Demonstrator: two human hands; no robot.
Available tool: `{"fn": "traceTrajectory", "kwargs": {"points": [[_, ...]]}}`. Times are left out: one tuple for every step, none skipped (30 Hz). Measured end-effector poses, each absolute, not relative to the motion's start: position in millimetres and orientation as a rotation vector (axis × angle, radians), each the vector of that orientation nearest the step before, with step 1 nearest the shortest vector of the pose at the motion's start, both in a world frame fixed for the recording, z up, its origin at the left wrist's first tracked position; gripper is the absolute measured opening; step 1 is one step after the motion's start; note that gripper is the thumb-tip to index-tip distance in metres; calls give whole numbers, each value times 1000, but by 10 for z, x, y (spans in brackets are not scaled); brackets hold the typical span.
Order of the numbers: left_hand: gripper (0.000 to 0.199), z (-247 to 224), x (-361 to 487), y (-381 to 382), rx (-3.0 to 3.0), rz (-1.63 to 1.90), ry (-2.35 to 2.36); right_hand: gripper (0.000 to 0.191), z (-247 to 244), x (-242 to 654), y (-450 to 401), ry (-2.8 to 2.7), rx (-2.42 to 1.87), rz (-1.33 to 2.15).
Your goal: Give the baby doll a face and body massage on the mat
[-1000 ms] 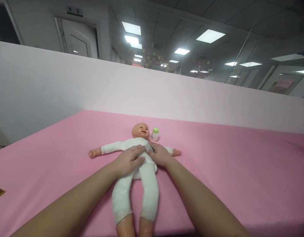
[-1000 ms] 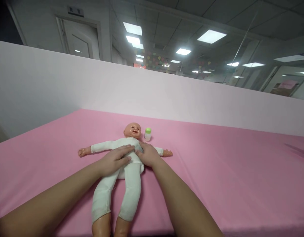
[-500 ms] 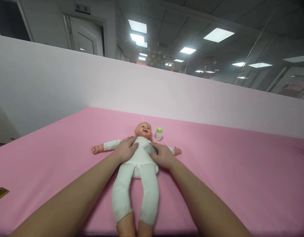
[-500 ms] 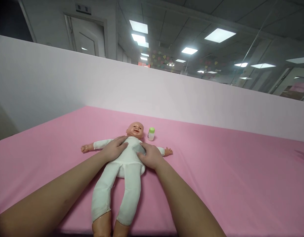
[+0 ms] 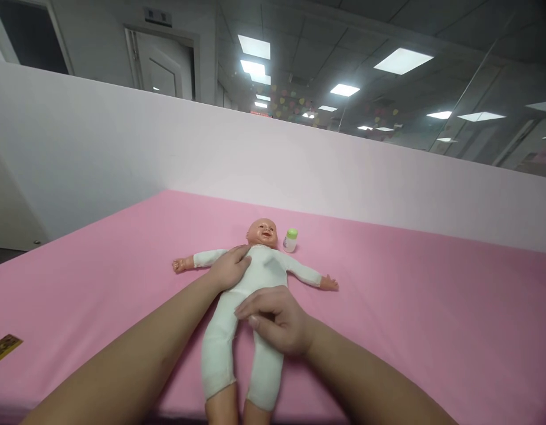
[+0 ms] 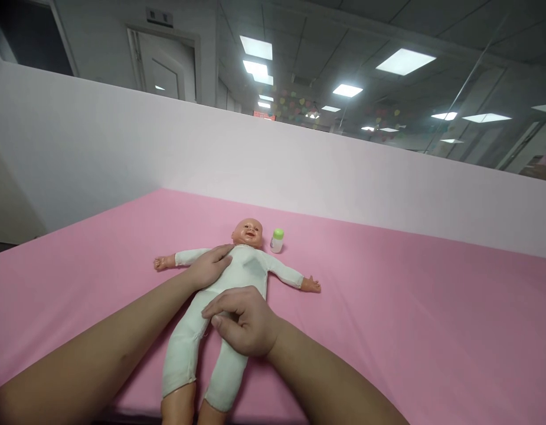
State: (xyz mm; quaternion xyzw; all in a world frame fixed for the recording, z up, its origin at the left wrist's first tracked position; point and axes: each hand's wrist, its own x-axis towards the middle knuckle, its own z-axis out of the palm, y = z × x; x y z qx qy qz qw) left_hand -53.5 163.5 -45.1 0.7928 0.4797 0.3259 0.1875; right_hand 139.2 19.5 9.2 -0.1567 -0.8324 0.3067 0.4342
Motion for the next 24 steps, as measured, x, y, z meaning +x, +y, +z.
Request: {"fn": "traceTrajectory", "kwargs": {"points": [[61, -446, -530, 1628, 2242, 905, 1329, 25, 65, 1399, 228, -2069, -423, 750], [62, -440, -524, 1620, 2256, 889, 1308, 25, 37, 1416, 277, -2062, -471, 719], [62, -436, -519, 1614, 2270, 874, 1291, 26, 10, 1441, 336, -2053, -532, 673], [63, -433, -515, 1609, 2280, 866, 1282, 26, -15, 1471, 403, -2051, -604, 620], [64, -432, -510, 1606, 2288, 857, 1279, 27, -37, 1504, 474, -2058, -688, 568], [64, -431, -506, 1605, 2294, 846, 1279, 29, -57, 1537, 548, -2074, -779, 519], [65, -431, -502, 1604, 2297, 837, 1280, 32, -75, 1569, 622, -2102, -865, 477], [65, -432, -498, 1604, 2299, 830, 1277, 36, -92, 1600, 696, -2140, -943, 443], [65, -433, -494, 1603, 2302, 824, 1271, 41, -109, 1627, 768, -2175, -1008, 412], [65, -434, -490, 1601, 2308, 817, 1264, 46, -127, 1651, 837, -2207, -1059, 387], [65, -435, -485, 1598, 2317, 810, 1257, 49, -145, 1671, 902, -2232, -1099, 365], [65, -436, -481, 1594, 2326, 804, 1254, 52, -163, 1687, 961, -2251, -1132, 347], [65, -438, -476, 1589, 2334, 799, 1255, 55, -179, 1697, 1013, -2259, -1170, 331], [65, -440, -470, 1584, 2341, 799, 1259, 57, -193, 1703, 1058, -2253, -1214, 321], [65, -442, -465, 1580, 2348, 801, 1264, 59, -204, 1705, 1093, -2238, -1257, 317], [65, -444, -460, 1575, 2354, 805, 1270, 61, -210, 1704, 1120, -2217, -1297, 319], [65, -444, -455, 1572, 2358, 808, 1281, 62, -212, 1700, 1137, -2194, -1331, 327], [65, -444, -450, 1568, 2361, 808, 1295, 62, -210, 1694, 1147, -2174, -1361, 338], [65, -442, -447, 1565, 2362, 805, 1311, 63, -207, 1688, 1149, -2160, -1384, 349], [65, -438, -444, 1561, 2361, 802, 1325, 64, -202, 1682, 1145, -2153, -1401, 356], [65, -433, -444, 1555, 2356, 801, 1338, 64, -198, 1677, 1138, -2147, -1416, 357], [65, -425, -444, 1549, 2350, 803, 1346, 65, -195, 1674, 1128, -2141, -1433, 355], [64, -415, -447, 1541, 2344, 806, 1352, 66, -194, 1675, 1117, -2131, -1452, 348], [63, -402, -449, 1531, 2336, 814, 1362, 66, -193, 1681, 1105, -2119, -1474, 339]]}}
